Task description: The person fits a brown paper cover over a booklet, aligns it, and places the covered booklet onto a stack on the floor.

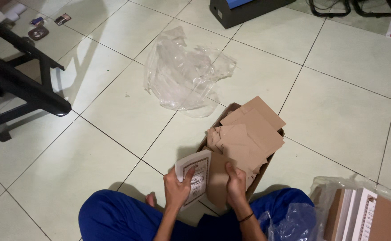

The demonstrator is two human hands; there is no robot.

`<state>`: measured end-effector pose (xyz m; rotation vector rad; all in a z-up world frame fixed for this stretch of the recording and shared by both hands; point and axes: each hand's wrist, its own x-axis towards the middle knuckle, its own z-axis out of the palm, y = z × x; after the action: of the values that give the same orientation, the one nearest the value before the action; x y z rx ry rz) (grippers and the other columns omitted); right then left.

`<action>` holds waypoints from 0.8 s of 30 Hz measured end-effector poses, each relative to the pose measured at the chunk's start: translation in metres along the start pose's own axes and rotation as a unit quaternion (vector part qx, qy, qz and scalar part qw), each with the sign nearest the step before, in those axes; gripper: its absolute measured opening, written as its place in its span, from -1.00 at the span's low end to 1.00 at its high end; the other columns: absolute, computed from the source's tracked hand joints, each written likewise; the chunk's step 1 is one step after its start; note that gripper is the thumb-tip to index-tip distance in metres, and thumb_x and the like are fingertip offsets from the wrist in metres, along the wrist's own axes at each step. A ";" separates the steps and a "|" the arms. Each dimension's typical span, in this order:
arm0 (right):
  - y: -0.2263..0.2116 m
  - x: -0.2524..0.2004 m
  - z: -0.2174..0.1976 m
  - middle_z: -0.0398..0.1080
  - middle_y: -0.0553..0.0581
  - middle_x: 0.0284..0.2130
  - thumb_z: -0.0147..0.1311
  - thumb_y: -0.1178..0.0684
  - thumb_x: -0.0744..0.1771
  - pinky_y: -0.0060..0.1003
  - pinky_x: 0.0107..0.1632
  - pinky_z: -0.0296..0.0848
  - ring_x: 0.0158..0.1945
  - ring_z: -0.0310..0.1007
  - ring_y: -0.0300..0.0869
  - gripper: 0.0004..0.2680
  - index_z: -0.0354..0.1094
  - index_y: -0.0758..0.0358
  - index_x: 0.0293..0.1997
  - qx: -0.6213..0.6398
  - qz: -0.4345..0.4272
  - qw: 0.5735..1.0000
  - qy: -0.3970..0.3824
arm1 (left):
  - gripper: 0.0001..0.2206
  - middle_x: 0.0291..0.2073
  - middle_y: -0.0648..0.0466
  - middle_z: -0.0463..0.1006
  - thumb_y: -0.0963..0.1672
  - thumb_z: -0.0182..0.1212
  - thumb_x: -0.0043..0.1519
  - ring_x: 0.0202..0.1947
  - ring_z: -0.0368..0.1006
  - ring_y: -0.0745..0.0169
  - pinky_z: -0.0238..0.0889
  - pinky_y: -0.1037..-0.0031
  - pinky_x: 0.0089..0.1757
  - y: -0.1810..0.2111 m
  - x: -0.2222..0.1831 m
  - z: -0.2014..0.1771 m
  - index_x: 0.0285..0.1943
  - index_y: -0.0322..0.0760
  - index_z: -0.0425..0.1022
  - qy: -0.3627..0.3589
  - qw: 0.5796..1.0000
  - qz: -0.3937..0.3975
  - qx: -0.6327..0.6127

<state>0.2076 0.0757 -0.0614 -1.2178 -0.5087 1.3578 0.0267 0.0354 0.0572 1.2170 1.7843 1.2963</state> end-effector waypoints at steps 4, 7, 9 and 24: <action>-0.005 0.000 0.000 0.57 0.31 -0.36 0.15 -0.01 0.34 -0.21 -0.35 0.46 -0.41 0.52 -0.04 -0.76 0.51 0.47 -0.30 0.040 0.031 0.999 -0.021 | -0.76 -0.31 0.05 0.77 -0.06 0.33 0.17 -0.37 0.59 0.33 0.41 0.46 -0.28 -0.004 0.001 -0.003 -0.08 -0.28 0.66 -0.008 1.000 0.012 -0.021; 0.003 0.003 -0.005 0.51 0.21 -0.48 0.13 -0.01 0.36 -0.24 -0.43 0.39 -0.48 0.46 -0.11 -0.77 0.44 0.32 -0.43 0.017 0.024 1.000 -0.011 | -0.71 -0.24 0.00 0.77 -0.03 0.30 0.18 -0.28 0.65 0.23 0.46 0.43 -0.23 0.002 0.001 -0.007 -0.05 -0.30 0.66 -0.017 0.999 0.015 -0.034; 0.000 0.001 -0.003 0.53 0.26 -0.45 0.12 0.00 0.36 -0.22 -0.40 0.42 -0.45 0.49 -0.07 -0.78 0.46 0.38 -0.39 0.022 0.032 0.999 -0.010 | -0.68 -0.21 -0.03 0.76 -0.02 0.30 0.18 -0.24 0.66 0.17 0.49 0.41 -0.21 0.000 0.002 -0.007 -0.03 -0.33 0.65 -0.025 0.999 0.003 -0.039; -0.018 -0.004 0.000 0.57 0.31 -0.38 0.15 0.03 0.35 -0.19 -0.35 0.50 -0.43 0.54 -0.01 -0.81 0.50 0.41 -0.31 0.079 0.103 0.991 -0.029 | -0.71 -0.17 -0.02 0.78 -0.07 0.31 0.16 -0.19 0.68 0.18 0.52 0.39 -0.17 0.012 0.006 -0.018 -0.04 -0.33 0.67 -0.039 0.996 -0.031 -0.074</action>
<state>0.2147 0.0757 -0.0445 -1.1262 -0.3157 1.5811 0.0127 0.0353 0.0744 1.1065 1.6288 1.3028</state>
